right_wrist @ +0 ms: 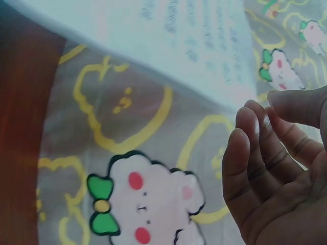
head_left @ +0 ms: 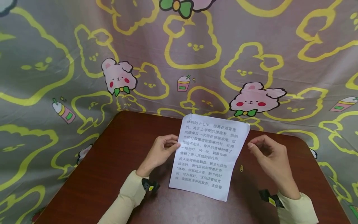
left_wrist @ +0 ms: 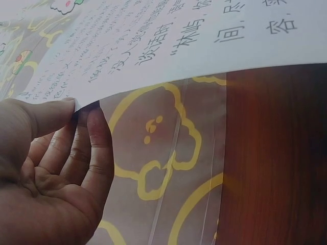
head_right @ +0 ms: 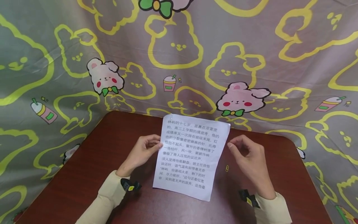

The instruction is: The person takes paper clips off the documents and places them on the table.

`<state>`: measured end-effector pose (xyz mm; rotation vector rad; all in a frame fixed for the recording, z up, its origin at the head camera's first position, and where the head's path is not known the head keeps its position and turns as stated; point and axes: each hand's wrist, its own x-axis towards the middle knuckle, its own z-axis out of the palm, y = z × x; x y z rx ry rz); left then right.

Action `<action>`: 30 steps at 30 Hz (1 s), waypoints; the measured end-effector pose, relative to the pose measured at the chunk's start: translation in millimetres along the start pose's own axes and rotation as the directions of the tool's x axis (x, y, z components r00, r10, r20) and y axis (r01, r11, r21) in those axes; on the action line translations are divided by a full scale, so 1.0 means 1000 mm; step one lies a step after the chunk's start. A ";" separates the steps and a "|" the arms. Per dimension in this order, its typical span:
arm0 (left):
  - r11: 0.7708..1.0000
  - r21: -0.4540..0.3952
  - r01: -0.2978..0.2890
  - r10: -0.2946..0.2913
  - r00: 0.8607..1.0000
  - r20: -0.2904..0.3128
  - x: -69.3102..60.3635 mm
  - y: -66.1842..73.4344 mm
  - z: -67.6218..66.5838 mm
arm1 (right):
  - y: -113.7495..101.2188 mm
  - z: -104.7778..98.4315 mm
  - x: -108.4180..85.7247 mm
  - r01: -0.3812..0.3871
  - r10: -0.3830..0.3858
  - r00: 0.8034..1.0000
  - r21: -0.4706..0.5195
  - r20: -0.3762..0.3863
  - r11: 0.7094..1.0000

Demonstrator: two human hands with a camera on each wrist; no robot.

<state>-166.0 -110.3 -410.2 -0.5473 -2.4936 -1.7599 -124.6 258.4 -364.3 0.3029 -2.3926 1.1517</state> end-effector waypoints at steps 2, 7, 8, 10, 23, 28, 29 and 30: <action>1.000 -0.007 -0.002 0.002 1.000 0.002 0.000 -0.001 0.001 | -0.006 0.000 0.003 0.024 -0.024 1.000 0.015 -0.013 1.000; 1.000 -0.009 -0.004 0.004 1.000 0.002 0.000 -0.003 0.000 | -0.023 0.002 0.010 0.074 -0.073 0.997 0.050 -0.031 0.996; 1.000 -0.007 -0.004 0.004 1.000 0.002 0.000 -0.003 0.000 | -0.026 0.003 0.011 0.081 -0.079 0.996 0.058 -0.036 0.995; 1.000 -0.006 -0.002 0.002 1.000 0.000 0.000 -0.002 0.000 | -0.032 0.005 0.013 0.085 -0.082 0.996 0.083 -0.042 0.993; 1.000 -0.001 -0.019 0.019 1.000 -0.008 0.001 0.001 -0.001 | -0.068 0.024 0.040 0.215 -0.210 0.977 0.148 -0.048 0.965; 1.000 -0.012 -0.014 0.014 1.000 -0.001 0.000 0.001 -0.001 | -0.074 0.035 0.052 0.265 -0.262 0.964 0.141 -0.037 0.954; 1.000 -0.013 -0.016 0.016 1.000 0.001 0.000 0.000 -0.001 | -0.075 0.037 0.054 0.274 -0.271 0.962 0.139 -0.038 0.952; 1.000 -0.016 -0.015 0.015 1.000 0.002 0.000 0.001 -0.001 | -0.075 0.040 0.056 0.281 -0.279 0.960 0.137 -0.036 0.950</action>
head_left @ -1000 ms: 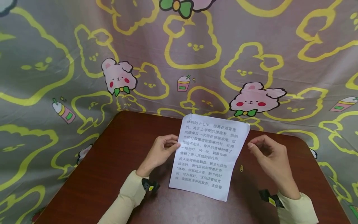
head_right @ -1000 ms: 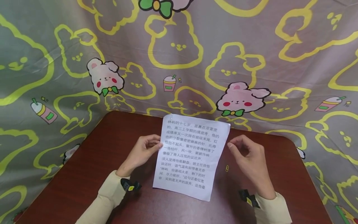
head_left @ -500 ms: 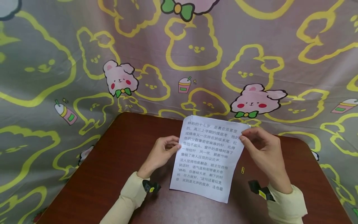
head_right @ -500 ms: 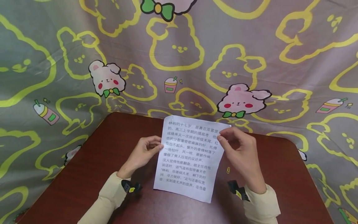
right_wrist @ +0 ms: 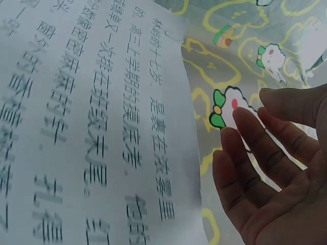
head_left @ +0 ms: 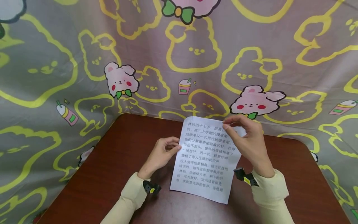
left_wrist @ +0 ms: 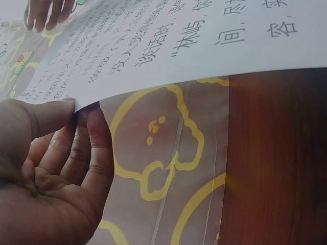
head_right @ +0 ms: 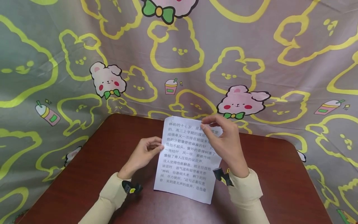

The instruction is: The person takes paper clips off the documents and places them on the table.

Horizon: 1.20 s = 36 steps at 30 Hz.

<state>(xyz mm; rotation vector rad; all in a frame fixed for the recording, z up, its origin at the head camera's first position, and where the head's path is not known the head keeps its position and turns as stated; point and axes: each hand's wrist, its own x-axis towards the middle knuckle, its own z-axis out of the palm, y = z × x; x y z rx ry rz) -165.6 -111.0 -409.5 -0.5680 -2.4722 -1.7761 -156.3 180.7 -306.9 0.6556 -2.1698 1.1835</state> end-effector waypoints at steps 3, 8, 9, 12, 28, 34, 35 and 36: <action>1.000 -0.004 0.000 0.000 1.000 0.000 0.000 0.000 0.000 | 0.001 0.007 0.006 0.005 -0.005 1.000 -0.004 0.010 1.000; 1.000 -0.001 0.009 -0.009 1.000 0.004 0.000 0.001 0.000 | -0.001 0.016 0.016 0.011 -0.010 0.999 -0.007 0.050 1.000; 1.000 0.000 0.009 -0.009 1.000 0.005 -0.001 0.001 0.000 | -0.001 0.018 0.017 0.011 -0.011 0.998 -0.008 0.062 1.000; 1.000 0.005 0.005 -0.005 1.000 0.006 -0.001 0.001 0.001 | -0.002 0.022 0.023 0.012 -0.011 0.995 -0.006 0.097 1.000; 1.000 0.004 0.002 -0.002 1.000 -0.004 0.000 0.002 0.001 | -0.014 0.035 0.046 -0.048 0.061 0.950 -0.049 0.306 0.998; 1.000 -0.014 0.008 -0.008 1.000 -0.001 0.000 0.003 0.001 | -0.015 0.041 0.055 -0.050 0.081 0.925 -0.092 0.372 0.994; 1.000 -0.014 0.008 -0.008 1.000 0.000 0.000 0.004 0.001 | -0.015 0.042 0.056 -0.057 0.090 0.921 -0.097 0.380 0.994; 1.000 -0.014 0.011 -0.011 1.000 0.000 0.000 0.004 0.001 | -0.016 0.043 0.057 -0.064 0.098 0.916 -0.101 0.389 0.993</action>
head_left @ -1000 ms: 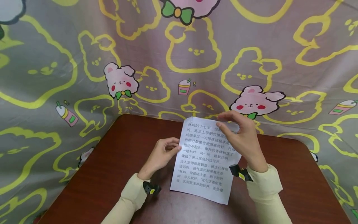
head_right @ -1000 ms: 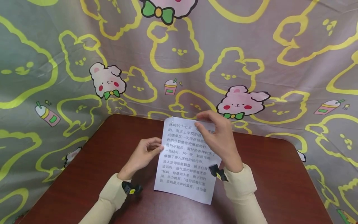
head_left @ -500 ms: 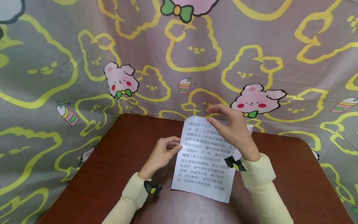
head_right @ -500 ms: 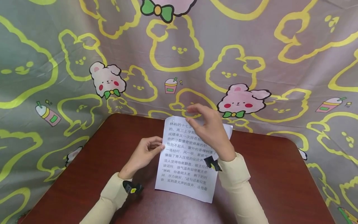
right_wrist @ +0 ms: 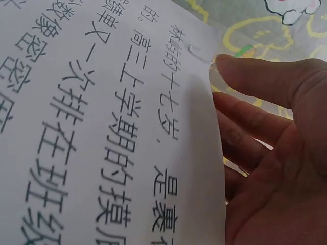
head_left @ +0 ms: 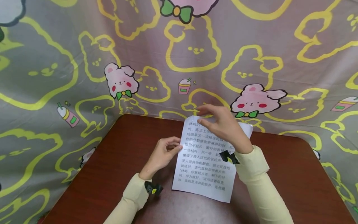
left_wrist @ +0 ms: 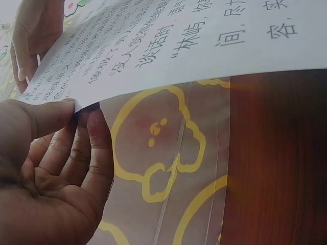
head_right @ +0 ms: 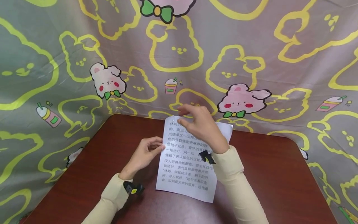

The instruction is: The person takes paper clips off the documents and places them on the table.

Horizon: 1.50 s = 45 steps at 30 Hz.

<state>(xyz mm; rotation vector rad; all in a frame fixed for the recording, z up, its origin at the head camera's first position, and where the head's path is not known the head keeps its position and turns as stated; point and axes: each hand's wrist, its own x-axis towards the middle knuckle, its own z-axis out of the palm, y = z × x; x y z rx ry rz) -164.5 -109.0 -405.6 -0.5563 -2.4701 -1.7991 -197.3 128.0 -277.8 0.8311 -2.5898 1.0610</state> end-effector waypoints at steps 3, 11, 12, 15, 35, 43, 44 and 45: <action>1.000 0.004 0.005 -0.005 1.000 0.005 0.000 -0.001 0.000 | -0.002 0.001 0.003 -0.005 0.006 1.000 -0.011 0.031 1.000; 1.000 0.008 0.011 -0.011 1.000 0.002 -0.001 0.000 -0.001 | -0.009 0.004 0.011 0.029 -0.022 0.996 -0.085 0.086 0.996; 1.000 0.007 0.012 -0.012 1.000 0.002 -0.001 0.001 -0.001 | -0.010 0.004 0.012 0.028 -0.020 0.996 -0.090 0.089 0.996; 1.000 0.007 0.011 -0.011 1.000 0.005 0.000 0.001 -0.001 | -0.012 0.006 0.013 0.031 -0.023 0.996 -0.094 0.090 0.995; 1.000 0.017 0.003 -0.003 1.000 0.001 -0.001 0.001 -0.001 | -0.015 0.009 0.014 0.055 -0.052 0.997 -0.047 0.054 0.997; 1.000 0.020 0.012 -0.012 1.000 0.001 0.000 0.002 -0.001 | -0.015 0.007 0.014 0.055 -0.055 0.998 -0.018 0.032 0.998; 1.000 0.020 0.012 -0.012 1.000 0.002 0.000 0.002 0.000 | -0.015 0.006 0.014 0.055 -0.055 0.998 -0.011 0.029 0.998; 1.000 0.020 0.011 -0.011 1.000 0.002 0.000 0.002 0.000 | -0.015 0.006 0.014 0.057 -0.057 0.998 -0.004 0.025 0.998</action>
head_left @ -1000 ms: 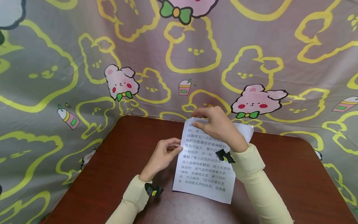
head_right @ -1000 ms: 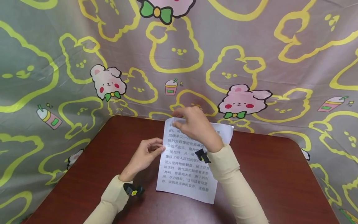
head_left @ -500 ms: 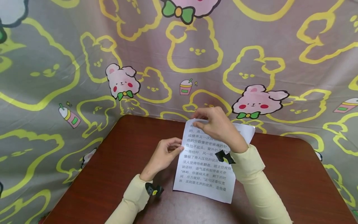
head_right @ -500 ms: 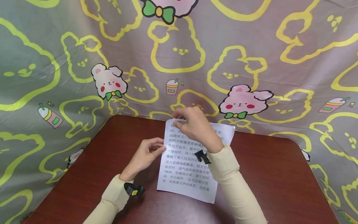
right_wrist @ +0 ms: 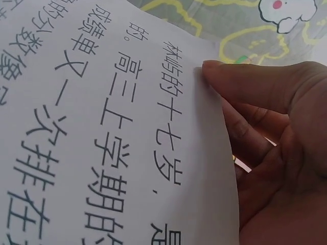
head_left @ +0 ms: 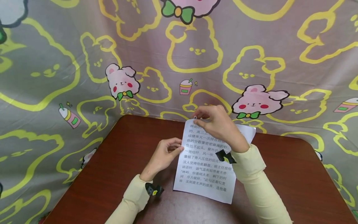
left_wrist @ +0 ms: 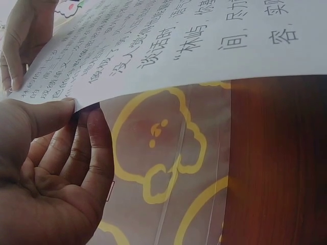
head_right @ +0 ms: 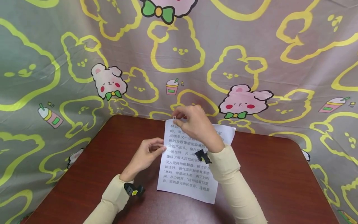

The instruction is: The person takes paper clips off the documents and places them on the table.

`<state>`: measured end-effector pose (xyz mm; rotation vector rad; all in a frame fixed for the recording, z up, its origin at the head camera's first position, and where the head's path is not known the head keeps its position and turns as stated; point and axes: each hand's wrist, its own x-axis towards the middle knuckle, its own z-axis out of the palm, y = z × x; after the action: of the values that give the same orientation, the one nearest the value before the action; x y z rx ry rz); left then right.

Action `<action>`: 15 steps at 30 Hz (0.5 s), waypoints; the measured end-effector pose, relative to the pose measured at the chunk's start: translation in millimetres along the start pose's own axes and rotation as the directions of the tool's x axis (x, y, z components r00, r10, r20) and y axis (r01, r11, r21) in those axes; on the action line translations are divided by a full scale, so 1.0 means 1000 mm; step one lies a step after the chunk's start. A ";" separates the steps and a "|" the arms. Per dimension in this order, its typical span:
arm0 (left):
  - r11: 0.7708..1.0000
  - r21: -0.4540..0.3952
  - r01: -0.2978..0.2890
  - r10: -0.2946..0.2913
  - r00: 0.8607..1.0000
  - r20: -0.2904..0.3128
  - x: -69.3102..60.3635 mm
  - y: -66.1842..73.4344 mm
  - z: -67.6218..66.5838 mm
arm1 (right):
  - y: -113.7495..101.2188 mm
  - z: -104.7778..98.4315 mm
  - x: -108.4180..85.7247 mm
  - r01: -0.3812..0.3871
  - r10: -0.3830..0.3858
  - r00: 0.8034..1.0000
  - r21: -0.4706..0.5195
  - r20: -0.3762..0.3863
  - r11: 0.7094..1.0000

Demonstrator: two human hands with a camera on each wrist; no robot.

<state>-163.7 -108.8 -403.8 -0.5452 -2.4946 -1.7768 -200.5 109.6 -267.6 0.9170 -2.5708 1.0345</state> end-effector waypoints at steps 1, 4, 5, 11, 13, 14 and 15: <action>1.000 0.000 0.000 0.000 1.000 -0.001 0.000 0.000 0.000 | 0.000 -0.001 0.000 0.003 -0.003 1.000 0.009 -0.005 1.000; 1.000 -0.010 -0.013 0.013 1.000 -0.007 0.000 -0.002 0.001 | 0.000 -0.002 0.000 0.018 -0.017 0.999 0.024 -0.036 1.000; 1.000 -0.014 -0.018 0.018 1.000 -0.009 0.001 -0.003 0.002 | 0.000 -0.003 -0.001 0.025 -0.024 0.998 0.033 -0.050 0.999; 0.999 -0.024 -0.021 0.020 1.000 -0.014 0.002 -0.005 0.002 | 0.001 -0.009 -0.005 0.051 -0.043 0.990 0.058 -0.136 0.997; 1.000 -0.022 -0.018 0.018 1.000 -0.015 0.002 -0.005 0.002 | 0.002 -0.012 -0.008 0.053 -0.043 0.987 0.065 -0.156 0.996; 1.000 -0.021 -0.018 0.017 1.000 -0.015 0.002 -0.005 0.002 | 0.002 -0.014 -0.009 0.053 -0.041 0.986 0.070 -0.164 0.996; 1.000 -0.020 -0.017 0.016 1.000 -0.016 0.002 -0.005 0.002 | 0.002 -0.016 -0.011 0.052 -0.038 0.984 0.075 -0.172 0.996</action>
<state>-166.8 -107.5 -409.0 -0.5484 -2.4568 -1.7956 -194.0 126.7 -262.1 0.8605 -2.3742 1.1564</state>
